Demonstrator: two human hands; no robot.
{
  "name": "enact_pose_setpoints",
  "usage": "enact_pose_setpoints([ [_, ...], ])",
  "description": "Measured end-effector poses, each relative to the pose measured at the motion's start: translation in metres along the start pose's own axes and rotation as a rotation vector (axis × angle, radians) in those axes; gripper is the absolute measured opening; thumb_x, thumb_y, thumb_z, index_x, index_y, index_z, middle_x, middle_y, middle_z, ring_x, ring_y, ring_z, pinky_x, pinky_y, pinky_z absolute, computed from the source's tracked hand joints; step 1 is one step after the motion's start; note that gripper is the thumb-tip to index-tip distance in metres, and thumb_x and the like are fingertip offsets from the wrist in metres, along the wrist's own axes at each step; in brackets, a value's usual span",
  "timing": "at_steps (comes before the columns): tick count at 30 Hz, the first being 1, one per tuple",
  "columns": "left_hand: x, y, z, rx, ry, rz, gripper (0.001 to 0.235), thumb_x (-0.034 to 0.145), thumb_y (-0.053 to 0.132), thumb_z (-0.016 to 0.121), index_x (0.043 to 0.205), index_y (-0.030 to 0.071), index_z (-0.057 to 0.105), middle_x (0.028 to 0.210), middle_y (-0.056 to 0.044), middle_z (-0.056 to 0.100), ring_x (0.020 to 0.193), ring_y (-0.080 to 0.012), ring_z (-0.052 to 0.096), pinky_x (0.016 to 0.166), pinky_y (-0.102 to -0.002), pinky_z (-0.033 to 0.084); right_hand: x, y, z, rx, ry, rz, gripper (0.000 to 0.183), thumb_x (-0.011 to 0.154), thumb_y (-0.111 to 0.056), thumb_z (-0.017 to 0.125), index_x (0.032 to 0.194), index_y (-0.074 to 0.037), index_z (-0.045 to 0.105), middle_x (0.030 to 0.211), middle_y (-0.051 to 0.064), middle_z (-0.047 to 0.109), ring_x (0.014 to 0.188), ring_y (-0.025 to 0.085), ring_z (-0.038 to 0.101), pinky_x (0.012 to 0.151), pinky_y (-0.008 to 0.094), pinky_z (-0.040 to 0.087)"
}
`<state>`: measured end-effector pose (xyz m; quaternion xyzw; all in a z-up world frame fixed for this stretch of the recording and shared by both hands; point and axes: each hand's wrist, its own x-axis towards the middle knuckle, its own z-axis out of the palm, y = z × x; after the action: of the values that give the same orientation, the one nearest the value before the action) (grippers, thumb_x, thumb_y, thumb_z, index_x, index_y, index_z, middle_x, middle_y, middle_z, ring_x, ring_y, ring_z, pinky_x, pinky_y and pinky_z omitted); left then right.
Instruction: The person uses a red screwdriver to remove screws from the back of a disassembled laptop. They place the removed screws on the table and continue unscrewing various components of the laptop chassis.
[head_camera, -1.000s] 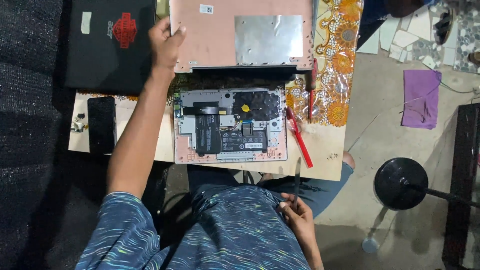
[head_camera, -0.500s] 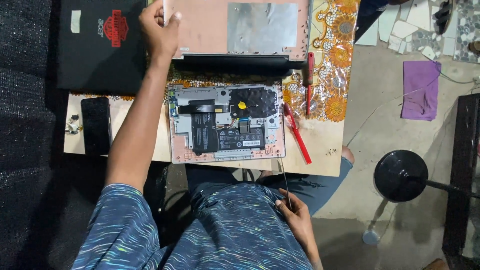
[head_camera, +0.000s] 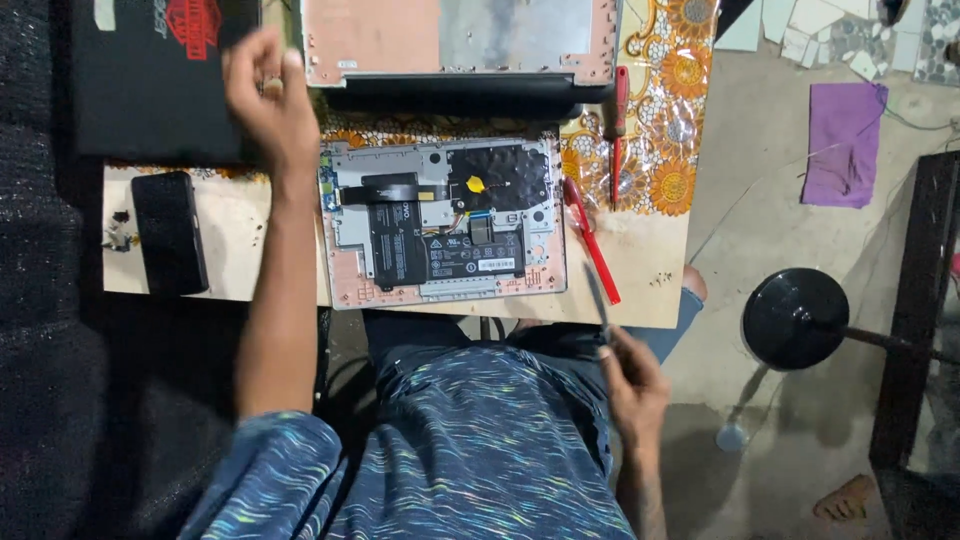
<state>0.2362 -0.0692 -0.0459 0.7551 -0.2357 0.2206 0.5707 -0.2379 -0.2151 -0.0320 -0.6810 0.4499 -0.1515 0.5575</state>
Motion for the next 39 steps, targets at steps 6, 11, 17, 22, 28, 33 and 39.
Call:
enact_pose_setpoints([
  [6,-0.084,0.067,-0.054,-0.003,-0.095,-0.327,0.016,0.094,-0.001,0.058,0.108,-0.004,0.065,0.084,-0.011,0.053,0.074,-0.0197,0.054,0.066,-0.03,0.047,0.043,-0.004,-0.016,-0.121,0.211,-0.198,0.029,0.088,0.003,0.072,0.117,-0.001,0.069,0.089,0.014,0.063,0.066,0.019,0.059,0.055,0.029,0.045],
  [11,-0.13,0.053,-0.085,0.001,0.033,-0.557,0.017,0.09,0.0,0.06,0.106,0.003,0.067,0.073,-0.004,0.054,0.066,-0.0104,0.055,0.06,-0.025,0.046,0.085,0.001,-0.011,-0.219,0.246,-0.313,0.025,0.092,0.005,0.068,0.117,0.003,0.068,0.093,0.019,0.064,0.068,0.025,0.061,0.052,0.03,0.046],
  [17,-0.156,0.037,-0.114,0.283,-0.047,-0.588,0.019,0.082,0.003,0.066,0.099,0.01,0.071,0.078,-0.005,0.062,0.068,-0.0113,0.06,0.056,-0.021,0.045,0.129,0.046,-0.008,-0.352,0.316,-0.487,0.032,0.083,0.007,0.069,0.115,0.009,0.071,0.094,0.024,0.064,0.073,0.036,0.063,0.052,0.036,0.05],
  [22,-0.164,0.05,-0.128,0.523,-0.245,-0.578,0.026,0.077,0.009,0.073,0.103,0.011,0.071,0.095,-0.006,0.061,0.085,-0.0235,0.067,0.065,-0.027,0.052,0.124,0.028,0.006,-0.43,0.325,-0.528,0.033,0.083,0.009,0.064,0.116,0.009,0.07,0.098,0.023,0.062,0.078,0.039,0.064,0.057,0.038,0.053],
  [28,-0.165,0.079,-0.118,0.594,-0.349,-0.57,0.035,0.077,0.01,0.074,0.11,0.001,0.068,0.107,-0.012,0.055,0.095,-0.0297,0.062,0.077,-0.036,0.052,0.119,0.025,0.006,-0.68,0.312,-0.529,0.034,0.078,0.01,0.064,0.11,0.005,0.075,0.101,0.014,0.06,0.09,0.031,0.06,0.065,0.03,0.054],
  [33,-0.156,0.098,-0.108,0.564,-0.41,-0.567,0.041,0.077,0.009,0.074,0.113,-0.008,0.063,0.104,-0.02,0.052,0.091,-0.0395,0.063,0.064,-0.033,0.058,0.12,0.025,0.01,-0.786,0.349,-0.592,0.022,0.086,0.004,0.072,0.108,0.0,0.075,0.105,0.012,0.06,0.096,0.027,0.058,0.078,0.033,0.046],
  [39,-0.159,0.091,-0.111,0.605,-0.457,-0.53,0.043,0.079,0.009,0.073,0.117,-0.006,0.062,0.106,-0.017,0.05,0.091,-0.0424,0.061,0.065,-0.044,0.057,0.105,0.016,0.043,-0.63,0.201,-0.606,0.021,0.09,-0.002,0.07,0.111,0.001,0.072,0.105,0.018,0.061,0.099,0.033,0.059,0.085,0.041,0.047],
])
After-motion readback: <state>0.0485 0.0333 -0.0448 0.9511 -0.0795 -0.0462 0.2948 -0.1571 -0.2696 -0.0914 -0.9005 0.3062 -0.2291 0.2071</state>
